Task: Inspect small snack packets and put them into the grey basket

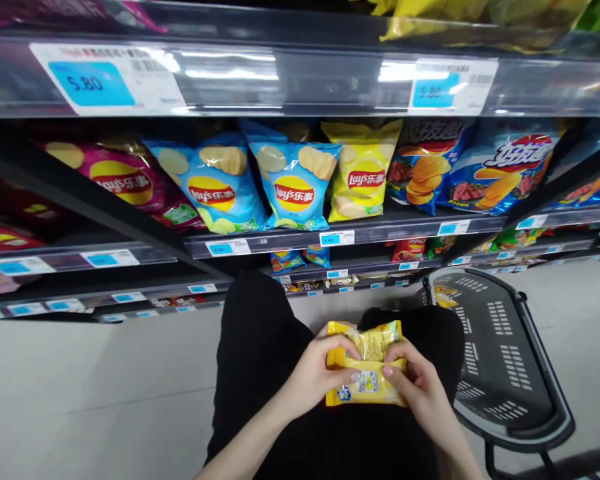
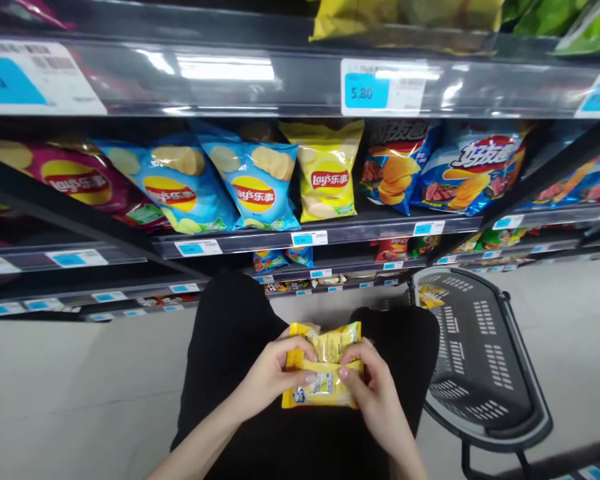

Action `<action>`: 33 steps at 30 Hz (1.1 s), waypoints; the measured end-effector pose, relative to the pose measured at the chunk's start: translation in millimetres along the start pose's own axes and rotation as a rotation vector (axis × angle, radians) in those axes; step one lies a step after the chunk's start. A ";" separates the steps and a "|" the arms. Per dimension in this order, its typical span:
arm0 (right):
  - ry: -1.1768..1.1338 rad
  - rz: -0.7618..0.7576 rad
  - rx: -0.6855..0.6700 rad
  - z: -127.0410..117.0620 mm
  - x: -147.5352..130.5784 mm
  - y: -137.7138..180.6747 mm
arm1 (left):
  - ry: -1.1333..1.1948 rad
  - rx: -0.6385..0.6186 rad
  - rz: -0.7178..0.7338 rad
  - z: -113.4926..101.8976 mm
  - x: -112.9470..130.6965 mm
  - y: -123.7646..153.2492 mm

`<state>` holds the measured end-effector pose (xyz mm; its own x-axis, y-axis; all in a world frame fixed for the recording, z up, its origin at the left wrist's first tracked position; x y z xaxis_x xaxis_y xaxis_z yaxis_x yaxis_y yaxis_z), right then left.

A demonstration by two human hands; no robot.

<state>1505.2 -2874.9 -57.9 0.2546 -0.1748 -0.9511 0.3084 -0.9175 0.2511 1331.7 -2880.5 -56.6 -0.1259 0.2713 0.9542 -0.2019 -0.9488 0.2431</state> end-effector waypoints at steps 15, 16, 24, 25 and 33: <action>-0.088 0.039 0.015 -4.5 20.8 2.7 | -0.121 0.241 0.135 -6.0 0.6 7.3; -0.109 0.033 0.009 -6.0 20.6 2.5 | -0.123 0.213 0.149 -5.8 2.7 7.2; -0.013 0.047 0.271 -4.2 11.8 2.3 | -0.078 0.240 0.133 -6.0 1.0 3.1; -0.031 0.068 0.311 -1.9 11.3 2.5 | -0.033 0.277 0.117 -7.4 -2.1 2.6; -0.277 0.103 0.368 7.2 17.3 -3.5 | 0.552 0.303 -0.086 -8.7 -23.7 -3.8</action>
<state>1501.8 -2877.3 -76.5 -0.0029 -0.3147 -0.9492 -0.0634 -0.9472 0.3143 1326.9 -2881.9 -81.7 -0.6199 0.3158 0.7184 0.0402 -0.9015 0.4310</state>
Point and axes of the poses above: each hand's wrist, its own y-axis away from the middle knuckle, its own z-axis out of the palm, x = y × z, the point moved 6 cm from there along -y, towards the middle knuckle, and after that the axes turned 5 degrees about y, right-handed, at the moved point
